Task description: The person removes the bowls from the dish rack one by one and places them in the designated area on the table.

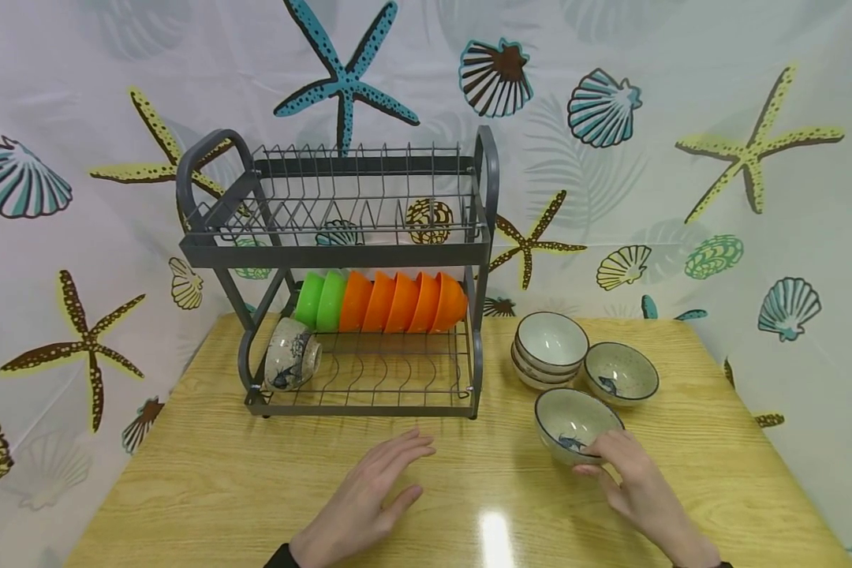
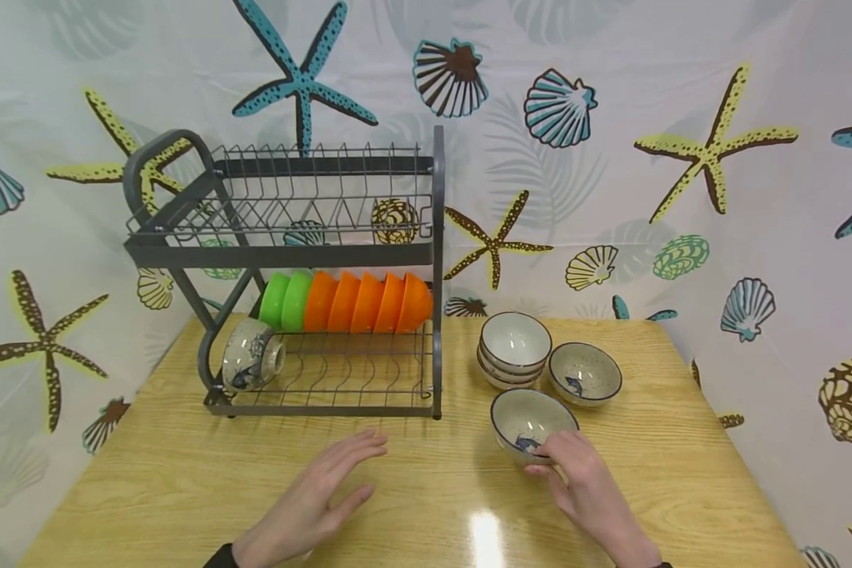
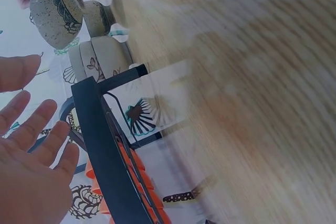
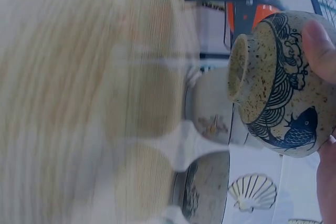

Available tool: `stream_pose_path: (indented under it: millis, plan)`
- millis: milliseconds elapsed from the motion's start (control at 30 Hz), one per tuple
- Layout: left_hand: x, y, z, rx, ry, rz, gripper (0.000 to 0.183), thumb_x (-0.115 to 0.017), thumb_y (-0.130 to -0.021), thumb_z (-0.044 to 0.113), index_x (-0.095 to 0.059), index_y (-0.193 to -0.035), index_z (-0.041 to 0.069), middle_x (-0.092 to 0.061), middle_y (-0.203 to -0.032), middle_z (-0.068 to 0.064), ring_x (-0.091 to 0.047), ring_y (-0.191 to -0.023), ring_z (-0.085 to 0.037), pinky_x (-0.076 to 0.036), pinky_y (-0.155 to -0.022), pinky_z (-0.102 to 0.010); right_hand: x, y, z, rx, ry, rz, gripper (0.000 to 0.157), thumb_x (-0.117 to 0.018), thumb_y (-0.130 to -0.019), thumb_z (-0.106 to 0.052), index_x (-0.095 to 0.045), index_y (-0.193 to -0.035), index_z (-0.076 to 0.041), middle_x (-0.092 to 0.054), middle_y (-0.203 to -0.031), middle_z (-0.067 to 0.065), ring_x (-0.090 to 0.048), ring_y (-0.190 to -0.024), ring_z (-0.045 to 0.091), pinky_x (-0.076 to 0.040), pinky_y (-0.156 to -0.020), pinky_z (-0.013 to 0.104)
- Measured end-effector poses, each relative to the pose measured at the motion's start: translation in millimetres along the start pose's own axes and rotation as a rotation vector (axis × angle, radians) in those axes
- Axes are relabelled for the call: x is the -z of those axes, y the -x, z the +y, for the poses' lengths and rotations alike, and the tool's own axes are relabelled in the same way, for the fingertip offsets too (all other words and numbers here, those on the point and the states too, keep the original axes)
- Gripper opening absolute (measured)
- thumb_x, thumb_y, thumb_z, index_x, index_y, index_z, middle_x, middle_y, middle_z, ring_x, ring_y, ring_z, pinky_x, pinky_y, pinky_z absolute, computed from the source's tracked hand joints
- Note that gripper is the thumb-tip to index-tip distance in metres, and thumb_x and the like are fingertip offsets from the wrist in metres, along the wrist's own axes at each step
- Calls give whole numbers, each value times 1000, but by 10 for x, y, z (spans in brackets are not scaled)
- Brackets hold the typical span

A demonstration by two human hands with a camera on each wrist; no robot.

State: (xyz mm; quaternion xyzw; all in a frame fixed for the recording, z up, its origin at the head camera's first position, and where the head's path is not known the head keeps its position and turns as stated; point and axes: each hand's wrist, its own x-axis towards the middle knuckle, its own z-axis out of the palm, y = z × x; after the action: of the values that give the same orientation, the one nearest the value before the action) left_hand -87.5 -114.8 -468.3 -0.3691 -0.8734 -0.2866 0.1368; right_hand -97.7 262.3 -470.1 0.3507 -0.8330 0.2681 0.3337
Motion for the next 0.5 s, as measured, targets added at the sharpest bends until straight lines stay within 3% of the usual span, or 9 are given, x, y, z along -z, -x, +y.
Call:
stream_pose_path:
  millis: [200, 500]
  plan:
    - [-9, 28, -9, 21, -4, -13, 53, -75, -89, 14, -56, -139, 13, -57, -147, -5, -52, -138, -26, -50, -107, -52, 143, 43, 129, -99, 58, -56, 46, -46, -99, -51, -67, -83, -14, -65, -80, -11, -55, -80, 3, -41, -79, 19]
    - [-12, 60, -24, 42, 12, -32, 52, -72, -90, 16, -56, -139, 15, -58, -146, -3, -53, -138, -24, -49, -109, -51, 261, 64, 316, -121, 168, 18, 57, -39, -101, -56, -65, -80, -9, -66, -75, -5, -54, -74, 6, -42, -76, 22]
